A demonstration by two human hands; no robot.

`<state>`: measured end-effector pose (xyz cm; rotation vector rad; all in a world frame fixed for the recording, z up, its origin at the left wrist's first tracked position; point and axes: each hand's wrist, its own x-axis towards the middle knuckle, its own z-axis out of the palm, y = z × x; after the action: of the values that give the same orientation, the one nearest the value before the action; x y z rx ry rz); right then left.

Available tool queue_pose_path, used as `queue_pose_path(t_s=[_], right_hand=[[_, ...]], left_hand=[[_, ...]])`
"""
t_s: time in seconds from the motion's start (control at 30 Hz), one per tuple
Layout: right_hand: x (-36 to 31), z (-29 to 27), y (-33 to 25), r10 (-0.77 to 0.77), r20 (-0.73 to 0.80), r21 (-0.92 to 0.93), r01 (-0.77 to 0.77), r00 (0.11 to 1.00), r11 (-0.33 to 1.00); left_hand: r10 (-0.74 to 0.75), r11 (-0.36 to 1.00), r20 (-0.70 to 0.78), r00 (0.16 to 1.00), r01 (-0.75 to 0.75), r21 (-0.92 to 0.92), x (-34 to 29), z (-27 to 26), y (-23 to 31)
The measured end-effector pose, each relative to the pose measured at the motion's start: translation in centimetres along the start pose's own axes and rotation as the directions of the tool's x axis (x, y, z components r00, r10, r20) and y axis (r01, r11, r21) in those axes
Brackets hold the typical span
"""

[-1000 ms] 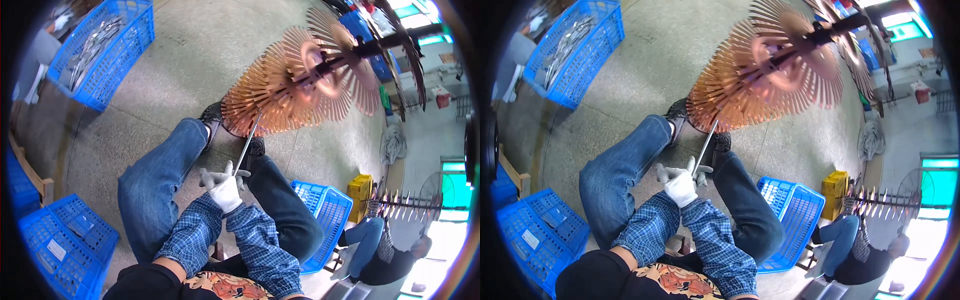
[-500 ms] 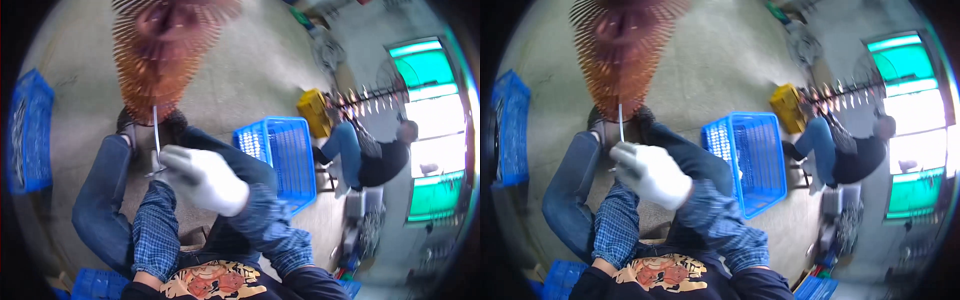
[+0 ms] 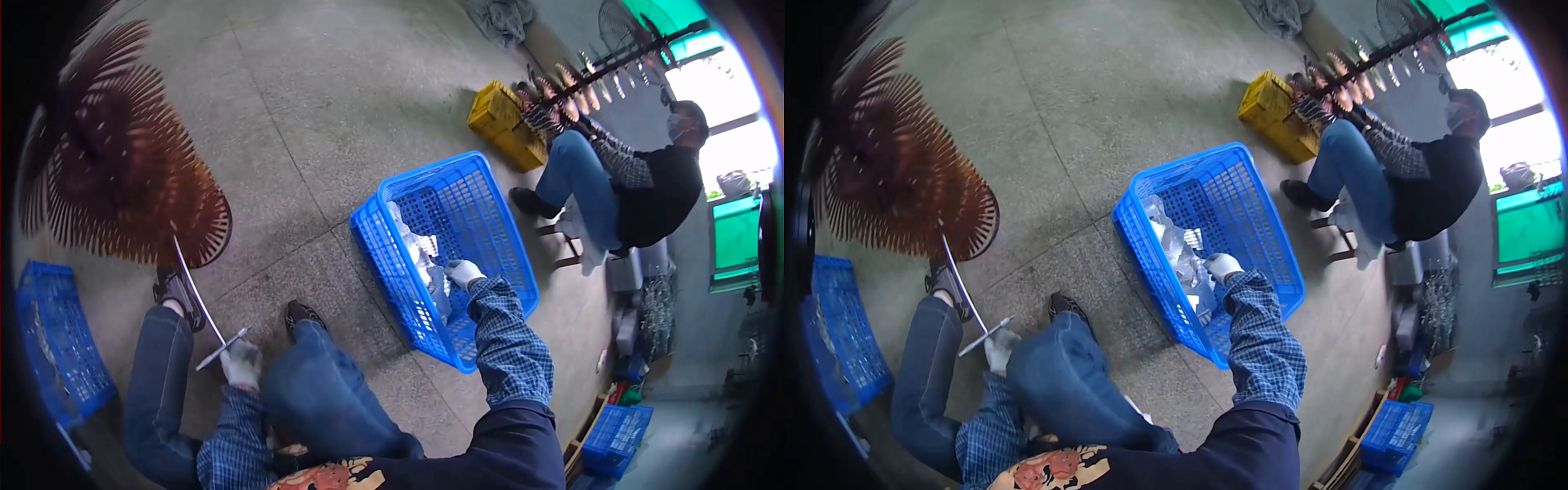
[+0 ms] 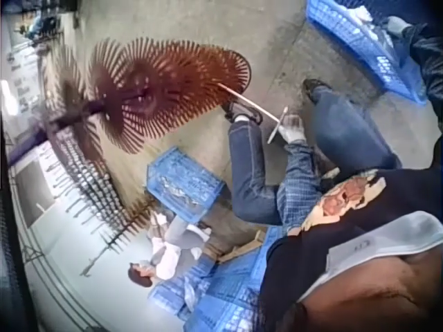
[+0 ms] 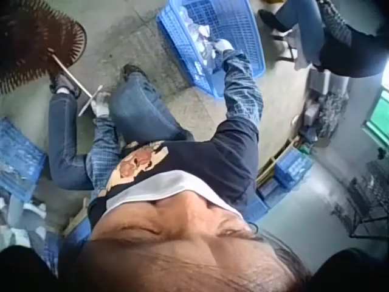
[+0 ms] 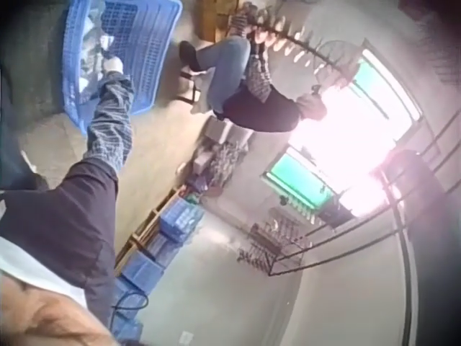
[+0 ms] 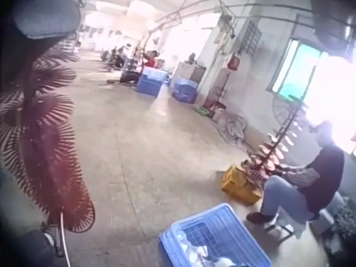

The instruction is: Removing small metal components from a circular tiered rack and sorting them into a blue plastic crate.

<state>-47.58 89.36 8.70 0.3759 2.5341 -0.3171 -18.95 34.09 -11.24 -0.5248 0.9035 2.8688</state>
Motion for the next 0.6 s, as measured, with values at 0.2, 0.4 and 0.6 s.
queue_pose_path(t_s=[0.2, 0.4, 0.6], right_hand=[[7.6, 6.6, -3.9, 0.019, 0.123, -0.004, -0.018, 0.992, 1.000], [12.5, 9.3, -1.9, 0.065, -0.042, 0.063, -0.062, 0.997, 0.996], [8.3, 7.0, -1.2, -0.126, 0.415, -0.301, 0.267, 0.901, 0.916]], left_hand=[[-0.254, 0.911, -0.741, 0.621, 0.410, 0.031, -1.2, 15.7, 7.4], [-0.168, 0.782, -0.677, 0.716, 0.515, 0.350, 2.2, 22.9, 7.2], [-0.053, 0.769, -0.582, 0.812, 0.405, 0.494, 2.1, 24.4, 9.5]])
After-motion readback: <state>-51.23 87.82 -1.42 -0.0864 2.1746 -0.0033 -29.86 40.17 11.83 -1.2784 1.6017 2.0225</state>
